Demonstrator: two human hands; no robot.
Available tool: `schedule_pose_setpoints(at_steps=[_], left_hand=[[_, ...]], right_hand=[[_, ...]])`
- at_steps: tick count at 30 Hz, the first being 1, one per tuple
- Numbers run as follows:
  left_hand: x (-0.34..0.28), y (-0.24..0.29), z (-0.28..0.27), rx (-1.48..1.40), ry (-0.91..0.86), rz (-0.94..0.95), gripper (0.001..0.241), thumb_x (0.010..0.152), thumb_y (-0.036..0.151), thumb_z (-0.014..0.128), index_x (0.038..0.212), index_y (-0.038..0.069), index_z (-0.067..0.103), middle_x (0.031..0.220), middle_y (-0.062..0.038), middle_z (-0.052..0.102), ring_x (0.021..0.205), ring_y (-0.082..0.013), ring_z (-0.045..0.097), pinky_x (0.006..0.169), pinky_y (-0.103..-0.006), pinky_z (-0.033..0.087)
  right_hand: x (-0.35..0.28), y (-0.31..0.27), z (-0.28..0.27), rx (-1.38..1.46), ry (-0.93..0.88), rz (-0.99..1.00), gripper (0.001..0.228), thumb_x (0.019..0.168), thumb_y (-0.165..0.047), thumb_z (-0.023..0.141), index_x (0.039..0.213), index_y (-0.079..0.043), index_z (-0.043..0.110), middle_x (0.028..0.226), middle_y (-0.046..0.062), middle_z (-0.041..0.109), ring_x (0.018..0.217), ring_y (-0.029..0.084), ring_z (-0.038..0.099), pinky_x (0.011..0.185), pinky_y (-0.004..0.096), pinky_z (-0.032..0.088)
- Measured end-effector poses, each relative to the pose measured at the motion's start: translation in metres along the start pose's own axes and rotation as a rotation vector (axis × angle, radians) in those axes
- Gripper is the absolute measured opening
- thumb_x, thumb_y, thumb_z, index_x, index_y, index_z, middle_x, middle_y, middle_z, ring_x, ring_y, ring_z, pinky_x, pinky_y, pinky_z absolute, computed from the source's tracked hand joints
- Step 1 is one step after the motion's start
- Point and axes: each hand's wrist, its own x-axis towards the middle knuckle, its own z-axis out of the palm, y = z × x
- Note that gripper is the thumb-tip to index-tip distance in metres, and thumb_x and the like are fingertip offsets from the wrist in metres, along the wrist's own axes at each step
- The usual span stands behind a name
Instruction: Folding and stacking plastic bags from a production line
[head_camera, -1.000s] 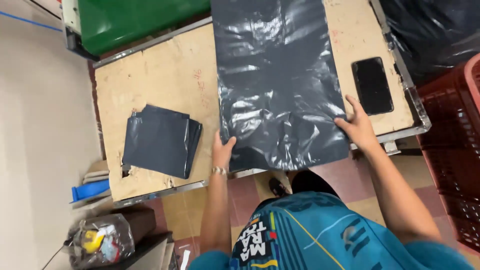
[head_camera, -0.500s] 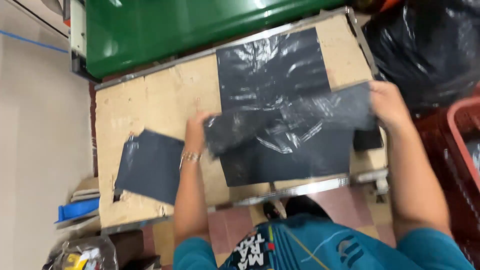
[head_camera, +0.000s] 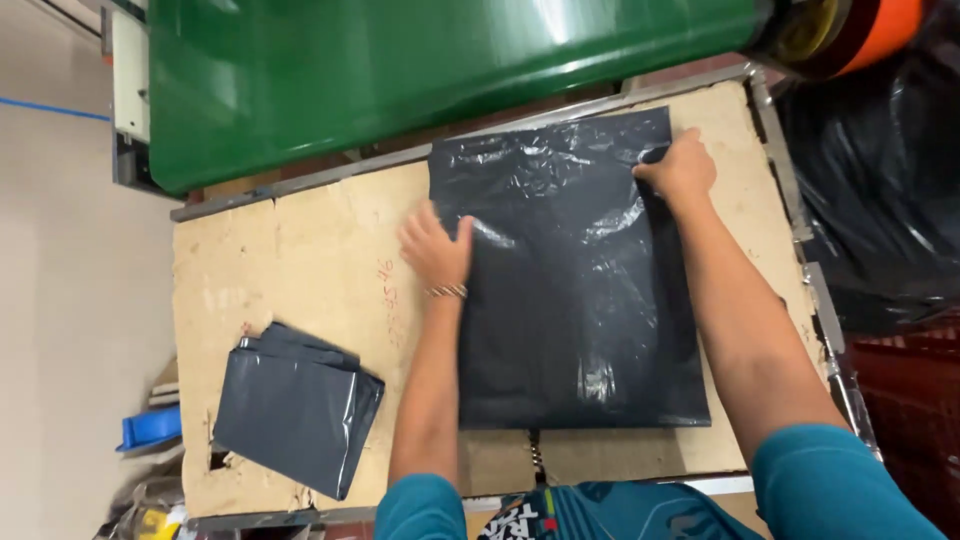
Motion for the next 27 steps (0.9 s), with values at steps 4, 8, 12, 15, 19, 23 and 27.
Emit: schedule_pose_setpoints(at_steps=[4, 8, 12, 15, 19, 23, 27], left_hand=[[-0.068, 0.046, -0.003, -0.358, 0.102, 0.674, 0.042, 0.099, 0.052, 0.046, 0.12, 0.021, 0.065, 0.114, -0.004, 0.068, 0.111, -0.026, 0.064, 0.09, -0.0424, 0.049], [-0.092, 0.048, 0.065, -1.276, -0.689, 0.289, 0.052, 0.103, 0.047, 0.037, 0.139, 0.013, 0.051, 0.127, -0.01, 0.061, 0.114, -0.0234, 0.062, 0.09, -0.0286, 0.052], [-0.041, 0.0, 0.029, -2.087, -1.374, -0.779, 0.105, 0.084, 0.09, 0.032, 0.14, 0.003, 0.051, 0.153, -0.029, 0.04, 0.143, -0.0442, 0.039, 0.112, -0.0517, 0.039], [-0.038, -0.067, 0.02, -1.716, -1.207, -0.644, 0.075, 0.094, 0.061, 0.036, 0.147, 0.008, 0.029, 0.146, -0.028, 0.047, 0.138, -0.038, 0.046, 0.111, -0.0457, 0.043], [-0.057, -0.124, 0.035, -1.168, -0.913, -0.412, 0.069, 0.109, 0.017, 0.043, 0.159, 0.016, -0.005, 0.137, -0.026, 0.058, 0.13, -0.0288, 0.056, 0.11, -0.0368, 0.048], [-0.081, -0.101, -0.042, -1.405, -0.746, -0.749, 0.048, 0.091, 0.036, 0.061, 0.132, 0.011, 0.059, 0.124, -0.01, 0.07, 0.105, -0.0185, 0.07, 0.088, -0.0329, 0.057], [-0.164, -0.117, -0.087, -0.666, -0.157, 0.584, 0.046, 0.07, 0.043, 0.079, 0.107, 0.018, 0.066, 0.106, -0.002, 0.065, 0.11, -0.021, 0.061, 0.101, -0.0366, 0.047]], right_hand=[[0.039, 0.016, 0.038, -0.001, -0.109, 0.023, 0.068, 0.065, -0.035, 0.092, 0.114, 0.004, 0.066, 0.107, 0.026, 0.069, 0.108, 0.048, 0.065, 0.086, 0.062, 0.05], [0.004, 0.006, 0.024, 0.284, 0.17, -0.298, 0.027, 0.077, -0.012, 0.071, 0.102, -0.002, 0.069, 0.083, 0.021, 0.066, 0.082, 0.041, 0.068, 0.066, 0.05, 0.053], [-0.149, 0.035, -0.052, 0.538, 0.284, -0.773, 0.013, 0.085, 0.004, 0.073, 0.091, 0.005, 0.062, 0.079, 0.027, 0.06, 0.079, 0.047, 0.062, 0.067, 0.046, 0.045], [-0.26, 0.069, -0.066, 0.511, 0.179, -0.736, 0.008, 0.083, -0.027, 0.072, 0.084, -0.019, 0.07, 0.093, 0.001, 0.074, 0.111, 0.027, 0.068, 0.101, 0.037, 0.04], [-0.3, 0.148, -0.013, 0.359, 0.209, -0.628, 0.01, 0.081, -0.02, 0.079, 0.083, -0.024, 0.07, 0.096, -0.007, 0.074, 0.116, 0.023, 0.066, 0.102, 0.036, 0.039], [-0.321, 0.174, 0.005, -0.141, 0.196, -0.692, 0.045, 0.061, -0.01, 0.075, 0.104, -0.022, 0.072, 0.124, -0.002, 0.07, 0.133, 0.027, 0.058, 0.105, 0.043, 0.044], [-0.361, 0.097, -0.017, -0.437, 0.039, -0.802, 0.056, 0.062, -0.018, 0.073, 0.117, -0.009, 0.068, 0.135, 0.014, 0.063, 0.138, 0.035, 0.049, 0.114, 0.047, 0.037]])
